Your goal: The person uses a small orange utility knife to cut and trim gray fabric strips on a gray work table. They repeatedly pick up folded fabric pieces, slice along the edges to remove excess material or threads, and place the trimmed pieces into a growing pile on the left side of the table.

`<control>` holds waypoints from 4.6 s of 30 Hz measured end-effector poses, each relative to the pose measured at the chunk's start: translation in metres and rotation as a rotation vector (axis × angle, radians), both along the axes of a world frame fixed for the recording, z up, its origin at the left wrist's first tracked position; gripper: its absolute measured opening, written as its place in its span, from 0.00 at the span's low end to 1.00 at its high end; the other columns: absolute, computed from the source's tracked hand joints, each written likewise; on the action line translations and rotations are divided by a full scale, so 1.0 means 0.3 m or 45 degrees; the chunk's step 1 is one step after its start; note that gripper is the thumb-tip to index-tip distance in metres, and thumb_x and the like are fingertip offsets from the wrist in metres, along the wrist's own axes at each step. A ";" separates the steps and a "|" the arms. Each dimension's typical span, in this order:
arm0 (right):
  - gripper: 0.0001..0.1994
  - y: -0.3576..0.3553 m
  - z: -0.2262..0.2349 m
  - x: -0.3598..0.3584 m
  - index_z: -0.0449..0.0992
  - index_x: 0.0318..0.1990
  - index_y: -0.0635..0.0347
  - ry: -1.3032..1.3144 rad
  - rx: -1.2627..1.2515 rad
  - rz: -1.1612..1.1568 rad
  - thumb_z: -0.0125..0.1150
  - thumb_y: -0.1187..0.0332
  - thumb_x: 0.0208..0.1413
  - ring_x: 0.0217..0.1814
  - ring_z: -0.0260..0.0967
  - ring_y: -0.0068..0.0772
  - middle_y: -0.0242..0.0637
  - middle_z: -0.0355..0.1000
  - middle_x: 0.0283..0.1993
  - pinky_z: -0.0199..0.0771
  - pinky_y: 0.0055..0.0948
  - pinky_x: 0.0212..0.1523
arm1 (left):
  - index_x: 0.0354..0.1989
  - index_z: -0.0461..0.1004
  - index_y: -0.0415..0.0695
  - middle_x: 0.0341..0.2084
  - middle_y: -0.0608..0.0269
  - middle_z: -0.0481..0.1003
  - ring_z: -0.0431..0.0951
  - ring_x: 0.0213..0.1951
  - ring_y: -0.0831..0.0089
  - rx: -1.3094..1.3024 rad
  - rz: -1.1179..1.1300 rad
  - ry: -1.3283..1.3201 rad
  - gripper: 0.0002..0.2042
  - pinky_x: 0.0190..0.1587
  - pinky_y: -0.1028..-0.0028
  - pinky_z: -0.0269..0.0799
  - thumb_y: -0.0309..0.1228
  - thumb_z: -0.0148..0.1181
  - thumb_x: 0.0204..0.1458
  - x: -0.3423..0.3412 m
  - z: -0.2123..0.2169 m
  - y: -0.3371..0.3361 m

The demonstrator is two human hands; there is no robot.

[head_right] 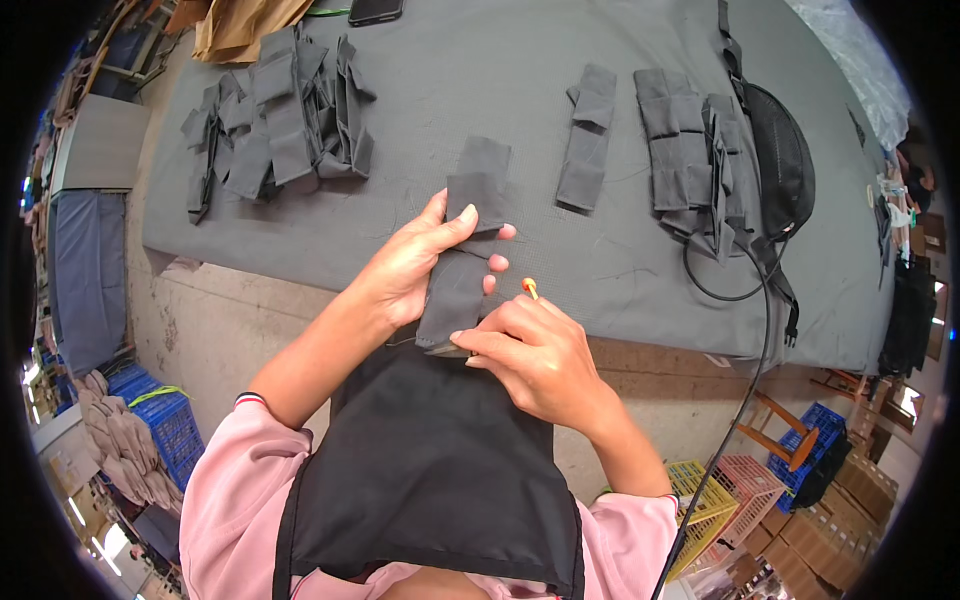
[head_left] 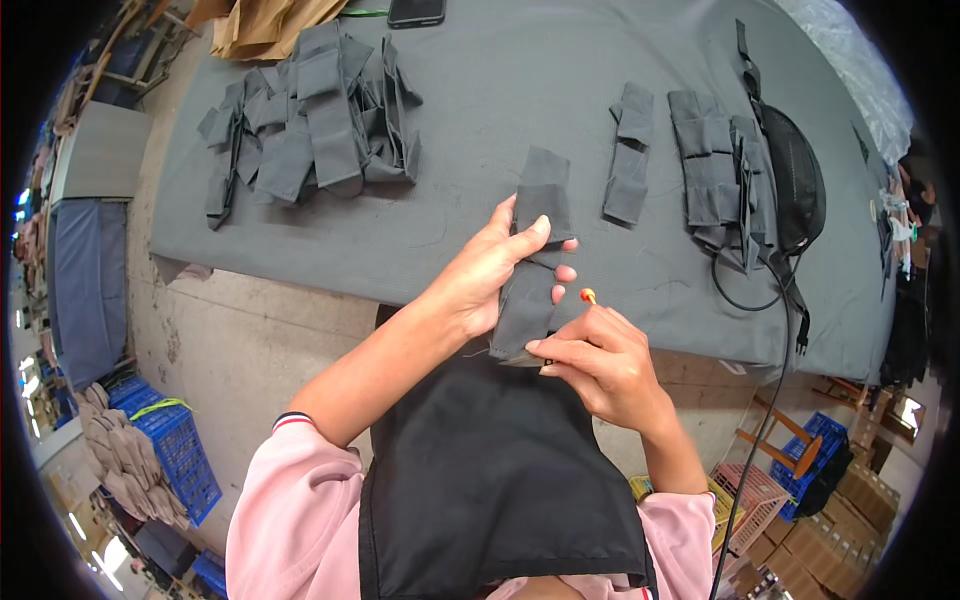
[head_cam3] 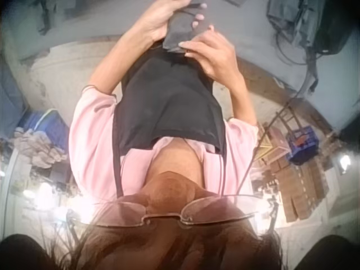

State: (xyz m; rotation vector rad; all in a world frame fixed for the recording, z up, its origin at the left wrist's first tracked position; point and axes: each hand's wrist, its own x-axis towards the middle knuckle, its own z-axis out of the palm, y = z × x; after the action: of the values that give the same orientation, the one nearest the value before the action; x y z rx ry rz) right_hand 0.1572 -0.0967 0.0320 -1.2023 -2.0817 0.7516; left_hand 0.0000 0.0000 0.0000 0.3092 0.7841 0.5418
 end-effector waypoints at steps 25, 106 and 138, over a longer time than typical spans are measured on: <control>0.14 -0.013 0.044 -0.031 0.75 0.36 0.59 -0.078 -0.040 -0.112 0.68 0.75 0.37 0.31 0.67 0.36 0.33 0.67 0.30 0.66 0.33 0.32 | 0.66 0.51 0.55 0.43 0.71 0.67 0.69 0.40 0.77 0.295 0.115 0.293 0.31 0.38 0.73 0.66 0.36 0.58 0.56 0.003 0.017 -0.001; 0.17 -0.075 0.000 -0.042 0.75 0.42 0.56 -0.006 -0.011 -0.679 0.68 0.75 0.41 0.28 0.65 0.33 0.34 0.67 0.32 0.65 0.30 0.28 | 0.50 0.59 0.41 0.38 0.51 0.76 0.80 0.27 0.70 0.600 0.280 0.165 0.20 0.28 0.75 0.78 0.44 0.51 0.59 0.021 0.087 -0.024; 0.18 -0.078 0.013 -0.073 0.76 0.41 0.57 -0.264 0.308 -0.631 0.68 0.75 0.38 0.24 0.63 0.29 0.29 0.67 0.29 0.59 0.28 0.25 | 0.50 0.60 0.41 0.37 0.50 0.76 0.80 0.26 0.70 0.678 0.277 0.190 0.18 0.27 0.76 0.77 0.40 0.51 0.60 0.016 0.091 -0.049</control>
State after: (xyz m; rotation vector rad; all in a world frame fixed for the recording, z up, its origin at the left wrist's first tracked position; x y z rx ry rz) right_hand 0.1352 -0.1200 0.0359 -1.6154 -1.8438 0.1482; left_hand 0.0049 -0.0146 0.0274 0.7680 0.8140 0.9419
